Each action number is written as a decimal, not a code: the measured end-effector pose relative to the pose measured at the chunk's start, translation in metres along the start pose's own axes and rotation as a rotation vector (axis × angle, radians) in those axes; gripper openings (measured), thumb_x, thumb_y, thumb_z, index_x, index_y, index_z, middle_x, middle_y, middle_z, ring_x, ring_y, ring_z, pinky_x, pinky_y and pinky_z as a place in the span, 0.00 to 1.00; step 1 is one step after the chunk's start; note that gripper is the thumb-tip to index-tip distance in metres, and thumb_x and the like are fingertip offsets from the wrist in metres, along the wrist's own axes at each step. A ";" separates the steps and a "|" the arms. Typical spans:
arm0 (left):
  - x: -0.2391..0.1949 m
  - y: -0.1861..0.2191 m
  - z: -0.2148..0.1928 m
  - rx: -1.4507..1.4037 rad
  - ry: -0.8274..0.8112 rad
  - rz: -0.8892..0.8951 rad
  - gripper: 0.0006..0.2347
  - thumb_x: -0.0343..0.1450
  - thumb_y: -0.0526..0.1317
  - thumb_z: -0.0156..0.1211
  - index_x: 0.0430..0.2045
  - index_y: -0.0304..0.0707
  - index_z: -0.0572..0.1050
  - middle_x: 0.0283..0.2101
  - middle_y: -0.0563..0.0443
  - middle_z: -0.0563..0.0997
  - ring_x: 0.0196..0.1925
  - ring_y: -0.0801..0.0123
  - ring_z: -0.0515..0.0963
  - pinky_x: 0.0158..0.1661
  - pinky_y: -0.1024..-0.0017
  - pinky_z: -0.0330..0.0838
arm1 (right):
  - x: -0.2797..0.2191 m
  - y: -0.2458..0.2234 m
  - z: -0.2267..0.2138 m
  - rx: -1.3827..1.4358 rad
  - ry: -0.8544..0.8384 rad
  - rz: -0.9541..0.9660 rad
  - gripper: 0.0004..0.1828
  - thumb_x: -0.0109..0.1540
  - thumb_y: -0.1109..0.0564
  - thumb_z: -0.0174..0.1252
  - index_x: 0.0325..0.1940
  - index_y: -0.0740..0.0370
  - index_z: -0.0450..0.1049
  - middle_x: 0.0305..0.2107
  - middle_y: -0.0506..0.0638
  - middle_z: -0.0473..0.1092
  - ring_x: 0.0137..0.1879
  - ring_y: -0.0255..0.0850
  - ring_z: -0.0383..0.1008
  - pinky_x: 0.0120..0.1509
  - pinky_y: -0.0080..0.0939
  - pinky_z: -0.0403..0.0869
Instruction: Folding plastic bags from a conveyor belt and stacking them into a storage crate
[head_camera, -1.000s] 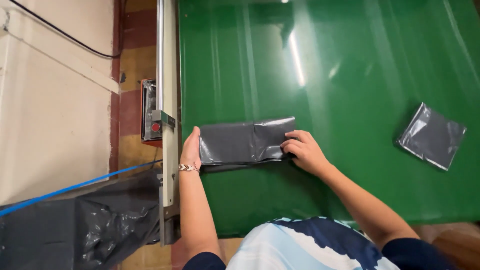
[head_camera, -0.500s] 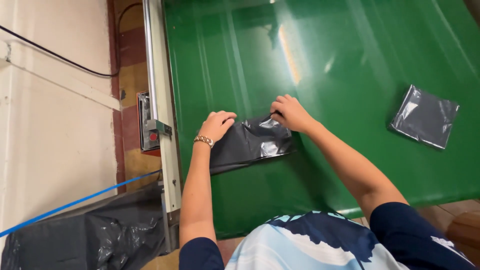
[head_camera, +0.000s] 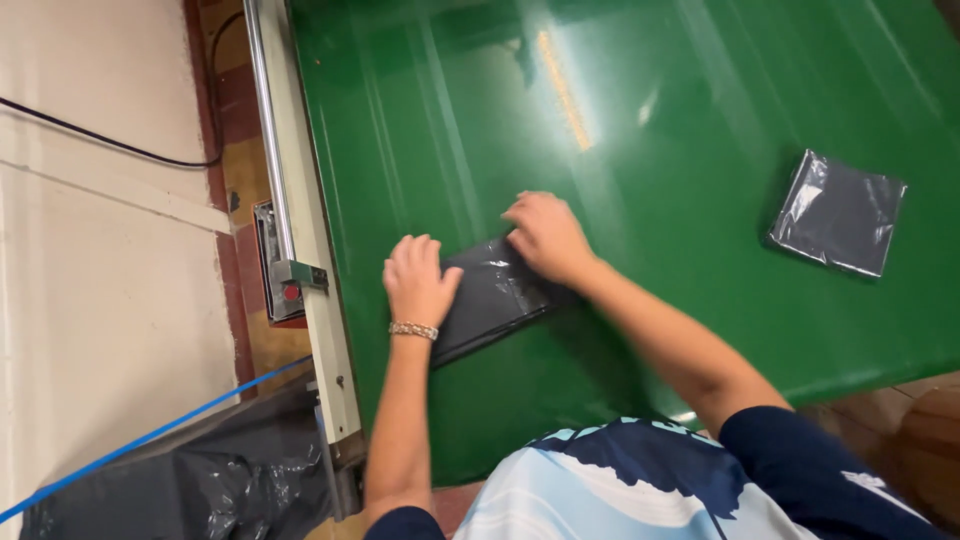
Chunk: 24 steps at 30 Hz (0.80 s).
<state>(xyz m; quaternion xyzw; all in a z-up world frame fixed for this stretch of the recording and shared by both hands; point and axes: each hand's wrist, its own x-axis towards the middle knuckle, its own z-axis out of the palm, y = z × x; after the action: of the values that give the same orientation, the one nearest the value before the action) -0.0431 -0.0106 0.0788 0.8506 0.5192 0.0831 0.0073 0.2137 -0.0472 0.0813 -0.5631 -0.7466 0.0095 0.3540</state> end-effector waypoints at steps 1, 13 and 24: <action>-0.005 0.016 0.003 0.003 0.001 0.002 0.23 0.66 0.53 0.65 0.53 0.49 0.71 0.61 0.54 0.70 0.69 0.59 0.62 0.61 0.42 0.63 | -0.006 -0.013 0.020 0.001 0.003 0.000 0.13 0.57 0.56 0.63 0.45 0.57 0.74 0.41 0.53 0.72 0.54 0.52 0.72 0.58 0.52 0.70; -0.117 -0.006 -0.003 -0.003 -0.038 0.081 0.40 0.69 0.69 0.41 0.68 0.35 0.55 0.75 0.38 0.53 0.77 0.48 0.48 0.64 0.36 0.53 | -0.047 -0.001 -0.005 -0.359 -0.198 0.066 0.46 0.63 0.30 0.50 0.72 0.69 0.58 0.68 0.65 0.58 0.76 0.58 0.53 0.79 0.58 0.49; -0.135 0.046 -0.005 -0.246 -0.152 0.674 0.08 0.66 0.51 0.56 0.21 0.54 0.69 0.24 0.64 0.74 0.31 0.71 0.80 0.27 0.72 0.73 | -0.171 -0.106 0.027 0.084 -0.179 -0.334 0.27 0.58 0.52 0.61 0.60 0.62 0.69 0.62 0.54 0.66 0.70 0.49 0.64 0.74 0.54 0.60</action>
<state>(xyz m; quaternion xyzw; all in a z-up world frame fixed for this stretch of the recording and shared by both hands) -0.0638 -0.1511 0.0700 0.9704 0.1936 0.0794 0.1204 0.1300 -0.2203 0.0160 -0.4130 -0.8572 0.0316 0.3061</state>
